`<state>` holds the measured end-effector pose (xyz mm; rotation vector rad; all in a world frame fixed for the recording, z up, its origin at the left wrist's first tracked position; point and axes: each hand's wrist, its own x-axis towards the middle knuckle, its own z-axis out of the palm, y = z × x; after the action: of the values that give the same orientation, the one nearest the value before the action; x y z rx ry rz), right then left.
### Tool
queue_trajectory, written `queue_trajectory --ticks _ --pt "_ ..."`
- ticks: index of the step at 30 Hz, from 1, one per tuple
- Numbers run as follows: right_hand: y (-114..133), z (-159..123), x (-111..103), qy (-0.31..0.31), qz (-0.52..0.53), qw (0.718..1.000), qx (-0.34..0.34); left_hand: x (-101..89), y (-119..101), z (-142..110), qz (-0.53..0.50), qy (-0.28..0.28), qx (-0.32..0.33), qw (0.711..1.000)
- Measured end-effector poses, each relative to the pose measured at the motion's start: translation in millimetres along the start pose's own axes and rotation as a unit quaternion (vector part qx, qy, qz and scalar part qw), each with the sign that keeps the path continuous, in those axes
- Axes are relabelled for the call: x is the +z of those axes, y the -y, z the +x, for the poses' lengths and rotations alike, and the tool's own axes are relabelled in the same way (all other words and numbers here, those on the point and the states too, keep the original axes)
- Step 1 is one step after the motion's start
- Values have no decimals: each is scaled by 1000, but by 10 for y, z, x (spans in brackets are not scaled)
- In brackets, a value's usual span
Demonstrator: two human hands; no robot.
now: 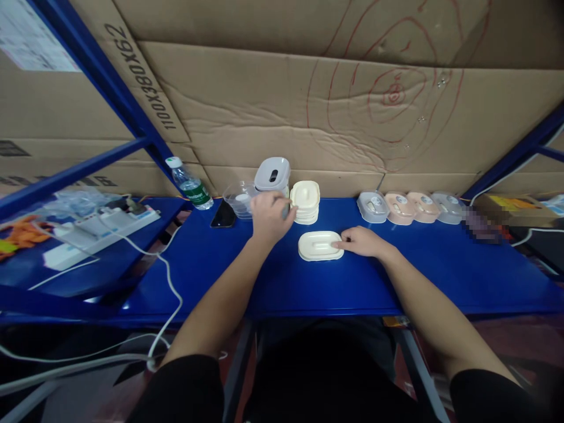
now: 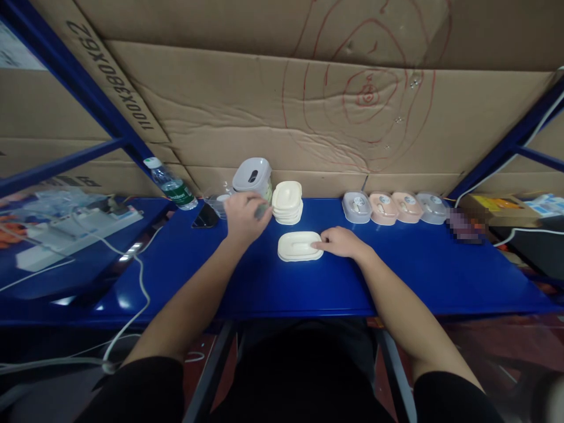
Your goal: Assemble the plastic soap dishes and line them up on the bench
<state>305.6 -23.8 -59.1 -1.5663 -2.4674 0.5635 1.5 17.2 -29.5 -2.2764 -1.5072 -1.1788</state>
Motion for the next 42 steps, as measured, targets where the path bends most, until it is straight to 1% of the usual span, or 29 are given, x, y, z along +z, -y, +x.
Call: queue_trajectory --ticks 1,2,4,7,10,14,18,21,30,32,38,42 --pt "1 1 1 -1 0 1000 0 -12 47 20 7 -48 -24 999" --pt "3 1 1 -1 -1 1000 0 -17 95 36 11 -79 -47 996" --pt "13 2 -2 2 -4 1000 2 -2 185 59 11 -100 -84 991" --pt "32 3 -7 5 -12 1000 2 69 280 85 3 -102 -131 986" --pt "46 4 -10 2 -15 1000 3 154 328 126 -22 -96 -166 981" --pt "48 7 -8 4 -14 1000 4 219 343 192 -58 -94 -186 976" --pt "35 8 -2 1 -10 1000 5 206 325 222 -76 -110 -204 970" --pt "25 8 7 -6 -11 1000 2 182 312 219 -89 -126 -200 968" --pt "21 4 12 -7 -14 1000 -2 121 285 207 -93 -174 -155 968" --pt "23 2 11 -8 -14 1000 0 102 274 205 -88 -174 -153 969" --pt "31 0 5 -7 -10 1000 -3 77 253 184 -85 -148 -146 974" --pt "32 4 2 -8 -10 1000 -3 92 266 187 -97 -158 -147 972"
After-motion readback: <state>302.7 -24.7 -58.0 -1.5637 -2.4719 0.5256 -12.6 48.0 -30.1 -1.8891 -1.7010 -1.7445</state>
